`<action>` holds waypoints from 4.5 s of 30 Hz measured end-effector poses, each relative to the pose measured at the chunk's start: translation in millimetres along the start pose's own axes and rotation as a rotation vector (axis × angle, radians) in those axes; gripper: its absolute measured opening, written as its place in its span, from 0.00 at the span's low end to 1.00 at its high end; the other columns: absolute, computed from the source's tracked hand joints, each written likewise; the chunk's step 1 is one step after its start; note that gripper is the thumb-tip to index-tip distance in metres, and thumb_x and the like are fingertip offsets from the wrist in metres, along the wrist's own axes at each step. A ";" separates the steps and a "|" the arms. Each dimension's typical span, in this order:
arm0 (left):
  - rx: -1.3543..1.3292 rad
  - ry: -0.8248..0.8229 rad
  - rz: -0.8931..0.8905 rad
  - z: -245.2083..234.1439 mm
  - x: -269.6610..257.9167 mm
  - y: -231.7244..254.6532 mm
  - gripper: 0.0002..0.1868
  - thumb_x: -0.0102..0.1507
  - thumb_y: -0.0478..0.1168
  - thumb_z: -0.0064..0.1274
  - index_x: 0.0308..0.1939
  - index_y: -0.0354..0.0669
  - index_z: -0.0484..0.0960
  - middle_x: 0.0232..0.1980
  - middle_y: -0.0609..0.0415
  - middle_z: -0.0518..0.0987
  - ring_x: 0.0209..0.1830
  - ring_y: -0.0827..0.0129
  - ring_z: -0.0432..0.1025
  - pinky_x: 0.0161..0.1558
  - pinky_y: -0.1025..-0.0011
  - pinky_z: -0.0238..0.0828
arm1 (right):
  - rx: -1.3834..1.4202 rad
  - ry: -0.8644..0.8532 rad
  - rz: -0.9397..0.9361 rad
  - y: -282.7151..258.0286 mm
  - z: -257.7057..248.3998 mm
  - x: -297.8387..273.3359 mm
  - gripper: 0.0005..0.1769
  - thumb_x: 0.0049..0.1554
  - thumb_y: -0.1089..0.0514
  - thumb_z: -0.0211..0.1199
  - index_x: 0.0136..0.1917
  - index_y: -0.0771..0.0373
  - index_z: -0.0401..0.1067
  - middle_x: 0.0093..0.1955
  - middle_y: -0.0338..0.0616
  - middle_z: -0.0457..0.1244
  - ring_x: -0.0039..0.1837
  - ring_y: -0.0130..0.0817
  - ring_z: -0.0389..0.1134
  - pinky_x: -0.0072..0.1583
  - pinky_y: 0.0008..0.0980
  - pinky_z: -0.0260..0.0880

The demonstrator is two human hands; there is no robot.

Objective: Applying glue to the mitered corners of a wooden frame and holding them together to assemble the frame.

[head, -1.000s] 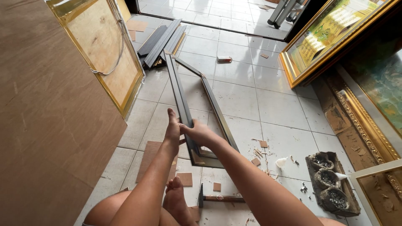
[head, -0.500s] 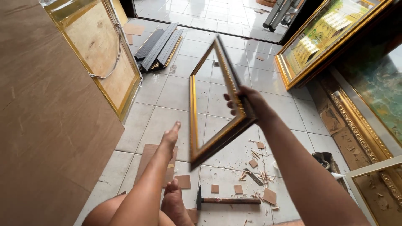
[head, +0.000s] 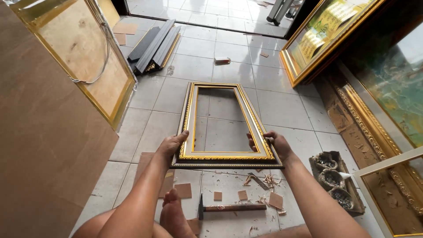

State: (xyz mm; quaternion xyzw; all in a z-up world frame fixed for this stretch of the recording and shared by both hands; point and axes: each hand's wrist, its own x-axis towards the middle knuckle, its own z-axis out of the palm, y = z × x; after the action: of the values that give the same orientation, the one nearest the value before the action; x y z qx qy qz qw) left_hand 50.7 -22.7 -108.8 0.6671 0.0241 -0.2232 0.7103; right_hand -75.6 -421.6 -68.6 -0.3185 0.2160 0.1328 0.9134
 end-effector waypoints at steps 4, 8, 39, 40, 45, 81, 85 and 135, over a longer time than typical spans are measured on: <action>-0.059 0.016 0.000 17.7 -46.9 32.3 0.41 0.60 0.58 0.80 0.60 0.27 0.83 0.52 0.42 0.81 0.56 0.56 0.71 0.60 0.58 0.69 | -0.313 0.050 -0.106 4.9 -20.1 7.2 0.28 0.66 0.49 0.63 0.69 0.75 0.70 0.59 0.64 0.74 0.59 0.50 0.80 0.59 0.50 0.85; -0.086 -0.073 0.002 14.4 -34.6 33.2 0.41 0.63 0.60 0.77 0.67 0.35 0.81 0.53 0.49 0.78 0.56 0.60 0.69 0.54 0.63 0.69 | -0.194 0.002 -0.143 0.6 -15.0 -8.0 0.17 0.66 0.56 0.67 0.61 0.73 0.73 0.54 0.68 0.75 0.52 0.52 0.81 0.52 0.52 0.85; -0.172 0.005 0.411 49.2 -237.3 427.0 0.32 0.68 0.51 0.58 0.75 0.45 0.80 0.72 0.49 0.85 0.70 0.56 0.78 0.63 0.61 0.75 | -0.487 -0.036 -0.540 -100.9 218.7 -185.6 0.20 0.64 0.56 0.69 0.67 0.63 0.75 0.52 0.45 0.70 0.53 0.38 0.71 0.54 0.37 0.72; -0.172 0.009 0.420 43.8 -234.9 437.3 0.32 0.68 0.51 0.58 0.75 0.45 0.80 0.72 0.49 0.85 0.70 0.56 0.78 0.63 0.61 0.75 | -0.489 -0.045 -0.544 -102.6 226.5 -187.2 0.20 0.64 0.56 0.69 0.67 0.63 0.75 0.52 0.45 0.70 0.53 0.38 0.71 0.54 0.37 0.72; -0.253 -0.018 0.521 27.8 -239.7 469.0 0.24 0.68 0.50 0.64 0.67 0.48 0.88 0.50 0.56 0.87 0.47 0.65 0.81 0.47 0.65 0.80 | -0.536 -0.096 -0.516 -110.7 251.5 -189.1 0.18 0.67 0.54 0.67 0.68 0.61 0.75 0.54 0.44 0.71 0.51 0.38 0.71 0.51 0.37 0.72; 0.270 0.632 0.500 -193.4 -33.5 326.5 0.20 0.69 0.45 0.69 0.65 0.54 0.87 0.58 0.56 0.92 0.63 0.57 0.85 0.66 0.48 0.81 | -0.920 0.172 -0.804 20.3 543.4 179.7 0.45 0.68 0.28 0.66 0.90 0.43 0.60 0.87 0.61 0.50 0.84 0.69 0.52 0.83 0.63 0.50; 0.410 0.875 0.498 -221.6 34.2 278.4 0.14 0.66 0.49 0.68 0.56 0.59 0.90 0.53 0.59 0.93 0.60 0.52 0.86 0.66 0.43 0.79 | -0.977 0.079 -0.693 59.2 580.5 178.1 0.52 0.66 0.20 0.59 0.91 0.47 0.54 0.89 0.66 0.46 0.87 0.73 0.47 0.86 0.68 0.33; 2.557 0.168 -0.114 -199.3 75.2 344.5 0.26 0.74 0.42 0.38 0.69 0.71 0.84 0.69 0.65 0.84 0.74 0.57 0.75 0.57 0.43 0.76 | -0.856 -0.150 -0.361 29.5 506.3 93.2 0.48 0.69 0.20 0.37 0.87 0.51 0.63 0.88 0.52 0.59 0.91 0.60 0.49 0.83 0.80 0.40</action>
State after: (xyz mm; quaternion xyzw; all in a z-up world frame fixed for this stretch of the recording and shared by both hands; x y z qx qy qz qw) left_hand 291.2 150.5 167.3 0.8815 -0.1333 -0.0748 -0.4468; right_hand 151.4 -65.7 227.5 -0.6886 0.0164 0.0717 0.7214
